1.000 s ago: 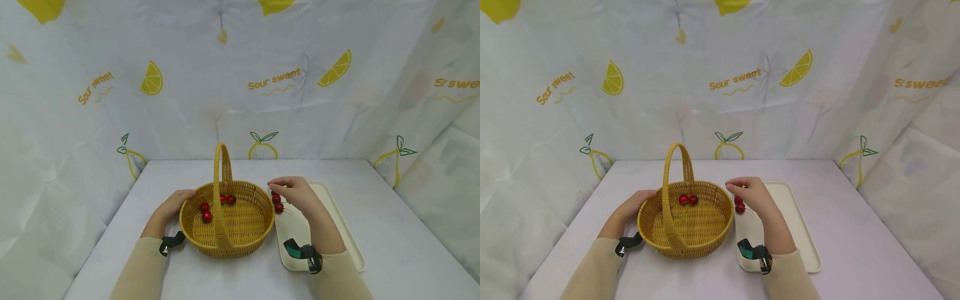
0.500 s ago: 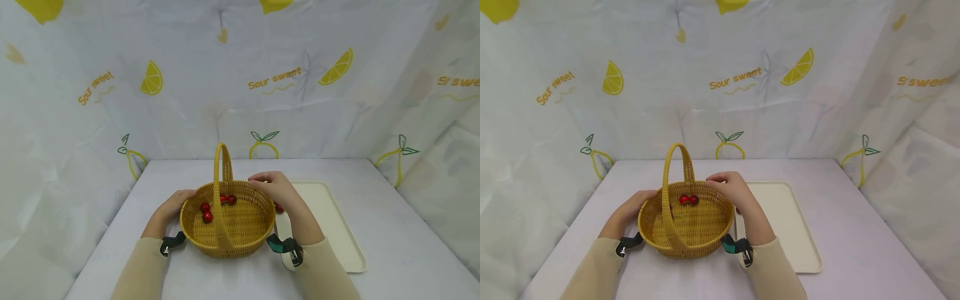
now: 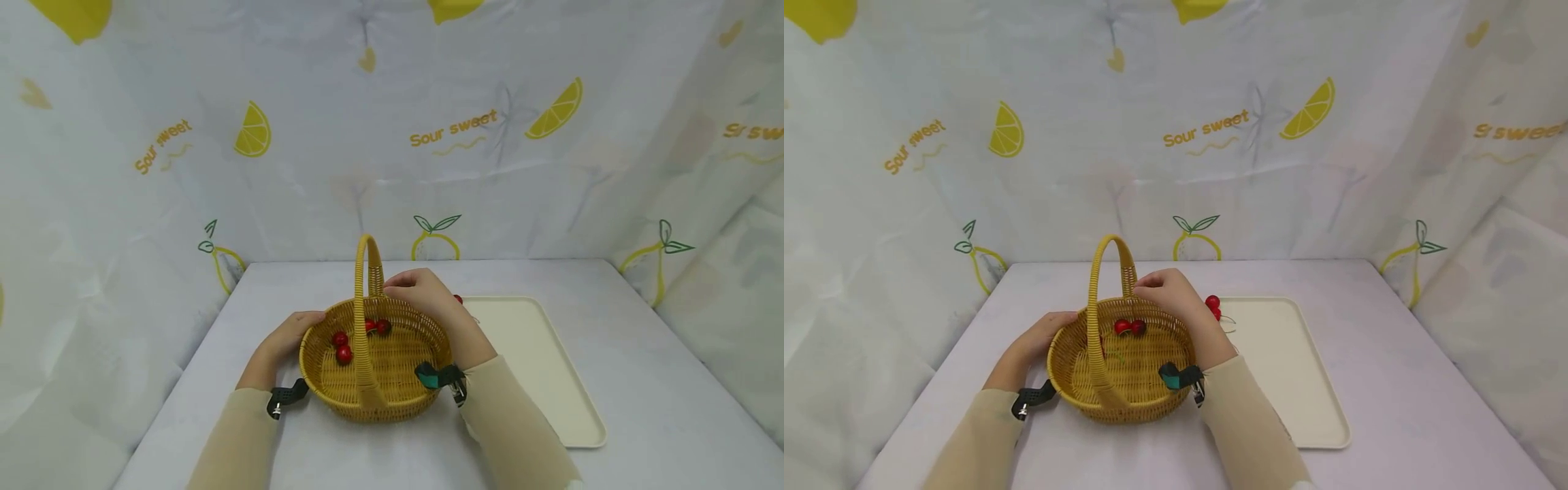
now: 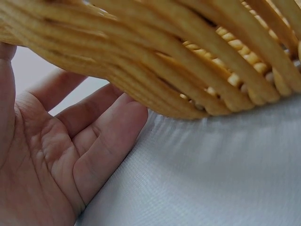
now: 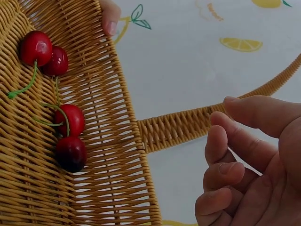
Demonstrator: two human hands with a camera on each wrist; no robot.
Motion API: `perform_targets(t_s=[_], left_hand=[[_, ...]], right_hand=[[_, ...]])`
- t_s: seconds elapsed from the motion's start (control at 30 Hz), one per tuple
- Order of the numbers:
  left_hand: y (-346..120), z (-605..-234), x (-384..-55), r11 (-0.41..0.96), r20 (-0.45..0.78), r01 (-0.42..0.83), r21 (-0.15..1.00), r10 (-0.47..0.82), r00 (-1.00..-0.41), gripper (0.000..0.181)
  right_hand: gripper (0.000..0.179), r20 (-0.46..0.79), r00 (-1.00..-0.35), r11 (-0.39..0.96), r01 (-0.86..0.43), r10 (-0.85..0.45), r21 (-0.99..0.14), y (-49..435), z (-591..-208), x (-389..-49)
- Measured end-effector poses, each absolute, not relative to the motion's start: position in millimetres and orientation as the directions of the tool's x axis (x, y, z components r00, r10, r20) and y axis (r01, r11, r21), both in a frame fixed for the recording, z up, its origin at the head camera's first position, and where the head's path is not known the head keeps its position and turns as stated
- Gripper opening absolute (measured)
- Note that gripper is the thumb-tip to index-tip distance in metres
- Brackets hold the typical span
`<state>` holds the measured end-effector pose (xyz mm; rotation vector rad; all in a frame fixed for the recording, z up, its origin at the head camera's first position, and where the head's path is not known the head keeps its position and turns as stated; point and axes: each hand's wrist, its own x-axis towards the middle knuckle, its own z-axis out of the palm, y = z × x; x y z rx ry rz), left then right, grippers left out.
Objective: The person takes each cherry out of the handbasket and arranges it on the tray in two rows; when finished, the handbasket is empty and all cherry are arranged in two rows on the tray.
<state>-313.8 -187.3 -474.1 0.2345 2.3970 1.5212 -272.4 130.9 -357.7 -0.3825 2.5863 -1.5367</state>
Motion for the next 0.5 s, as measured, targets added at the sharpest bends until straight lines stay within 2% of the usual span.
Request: perform_targets(t_s=[0.2,0.5], left_hand=[[-187.4,-475.7,-314.4,0.421,-0.171,-0.037,0.906,0.285,-0.943,0.06],[-187.0,-472.8,-312.9,0.436,-0.146,0.002,0.9,0.305,-0.941,0.063]], right_hand=[[0.023,0.032,-0.958,0.453,-0.164,-0.285,-0.876,121.3,-377.5,-286.7],[0.025,-0.063,-0.941,0.482,-0.113,-0.334,-0.869,118.4,-402.5,-295.7]])
